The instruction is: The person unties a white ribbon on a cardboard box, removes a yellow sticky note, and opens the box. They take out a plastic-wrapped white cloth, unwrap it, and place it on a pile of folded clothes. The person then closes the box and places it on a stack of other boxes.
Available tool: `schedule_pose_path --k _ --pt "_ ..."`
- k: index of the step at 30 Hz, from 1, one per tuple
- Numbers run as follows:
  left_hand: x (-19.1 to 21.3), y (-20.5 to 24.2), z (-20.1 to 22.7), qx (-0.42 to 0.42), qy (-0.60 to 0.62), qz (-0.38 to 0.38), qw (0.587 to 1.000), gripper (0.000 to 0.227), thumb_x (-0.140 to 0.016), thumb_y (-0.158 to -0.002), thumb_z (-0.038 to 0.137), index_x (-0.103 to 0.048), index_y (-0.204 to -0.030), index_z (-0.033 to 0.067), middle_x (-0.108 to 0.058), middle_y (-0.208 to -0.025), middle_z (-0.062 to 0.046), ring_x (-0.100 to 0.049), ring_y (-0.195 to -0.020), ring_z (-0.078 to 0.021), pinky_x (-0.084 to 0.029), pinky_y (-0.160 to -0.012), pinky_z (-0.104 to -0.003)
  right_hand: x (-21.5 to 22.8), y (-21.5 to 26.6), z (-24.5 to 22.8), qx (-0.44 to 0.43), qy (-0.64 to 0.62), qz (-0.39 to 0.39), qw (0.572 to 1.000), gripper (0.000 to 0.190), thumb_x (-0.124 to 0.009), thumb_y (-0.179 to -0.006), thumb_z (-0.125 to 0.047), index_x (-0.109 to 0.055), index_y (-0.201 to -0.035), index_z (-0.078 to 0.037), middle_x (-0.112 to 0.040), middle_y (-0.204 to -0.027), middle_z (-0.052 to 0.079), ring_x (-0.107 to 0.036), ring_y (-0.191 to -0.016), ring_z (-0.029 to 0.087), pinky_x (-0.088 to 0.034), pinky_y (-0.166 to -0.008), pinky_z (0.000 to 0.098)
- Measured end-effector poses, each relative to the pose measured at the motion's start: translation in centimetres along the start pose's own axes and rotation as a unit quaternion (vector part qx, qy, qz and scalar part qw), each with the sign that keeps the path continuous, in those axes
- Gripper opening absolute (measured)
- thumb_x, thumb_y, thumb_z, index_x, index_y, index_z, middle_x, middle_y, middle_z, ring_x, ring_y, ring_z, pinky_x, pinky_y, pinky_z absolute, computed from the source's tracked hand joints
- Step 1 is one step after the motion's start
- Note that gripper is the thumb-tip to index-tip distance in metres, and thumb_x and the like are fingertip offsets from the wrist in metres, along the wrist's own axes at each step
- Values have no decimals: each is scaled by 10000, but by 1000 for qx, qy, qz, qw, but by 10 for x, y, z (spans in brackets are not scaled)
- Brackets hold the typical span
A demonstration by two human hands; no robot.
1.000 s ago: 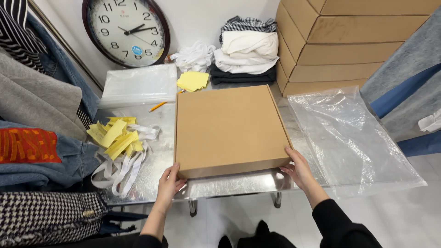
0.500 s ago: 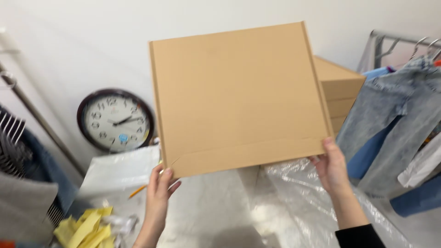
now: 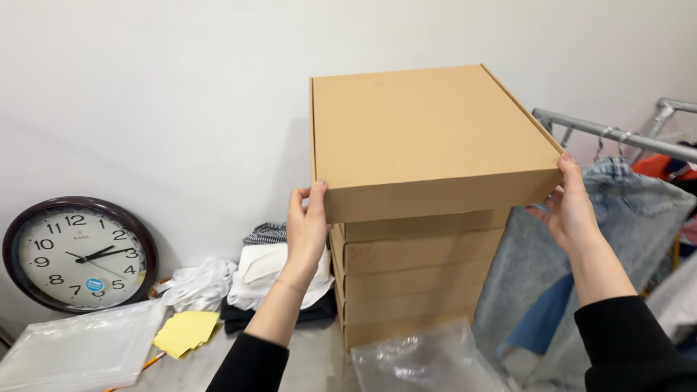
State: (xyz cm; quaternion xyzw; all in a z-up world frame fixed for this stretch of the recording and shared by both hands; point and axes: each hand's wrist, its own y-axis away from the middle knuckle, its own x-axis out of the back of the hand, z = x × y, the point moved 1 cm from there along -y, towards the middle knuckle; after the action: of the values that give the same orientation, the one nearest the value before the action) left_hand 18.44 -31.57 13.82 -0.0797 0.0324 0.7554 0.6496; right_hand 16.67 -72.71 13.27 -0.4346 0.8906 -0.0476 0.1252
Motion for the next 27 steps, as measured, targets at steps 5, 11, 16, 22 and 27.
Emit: schedule_pose_path --k 5,11,16,22,27 --pt "-60 -50 -13 -22 -106 51 993 473 -497 -926 653 -590 -1030 201 -606 -690 -18 -626 -649 -195 -448 -741 -344 -4 -102 18 -33 56 13 998 576 -484 -890 -756 -532 -1300 -353 -561 -1071 -55 -538 -948 112 -385 -917 400" --pt "-78 -75 -52 -51 -328 65 941 708 -367 -934 686 -569 -1445 239 -648 -1273 -116 -484 -1317 -391 -377 -1120 -517 -17 -117 41 -68 193 21 979 1062 -385 -891 -837 -396 -1598 -45 -435 -1628 120 -433 -1453 306 -373 -1133 496" --pt "-85 -87 -81 -169 -183 59 967 727 -376 -969 599 -444 -1540 155 -622 -1510 -49 -584 -1388 -230 -426 -1119 -384 -24 -119 72 5 69 -88 994 1060 -316 -768 -822 -418 -1577 -145 -502 -1590 48 -492 -1437 208 -421 -1141 410" --pt "-99 -116 -120 -277 -122 97 948 739 -304 -1036 589 -396 -1506 26 -560 -1511 -185 -519 -1418 -301 -377 -1163 -393 -14 -125 91 4 104 -83 991 1026 -348 -808 -792 -369 -1601 -140 -452 -1634 47 -459 -1472 202 -414 -1170 404" --pt "-87 -89 -151 -238 -154 59 957 655 -375 -1142 461 -287 -1572 -25 -347 -1580 -379 -283 -1507 -546 -213 -1249 -631 25 -96 164 108 220 -72 967 791 -545 -1082 -501 -252 -1669 -59 -245 -1657 358 -285 -1494 552 -316 -1145 719"
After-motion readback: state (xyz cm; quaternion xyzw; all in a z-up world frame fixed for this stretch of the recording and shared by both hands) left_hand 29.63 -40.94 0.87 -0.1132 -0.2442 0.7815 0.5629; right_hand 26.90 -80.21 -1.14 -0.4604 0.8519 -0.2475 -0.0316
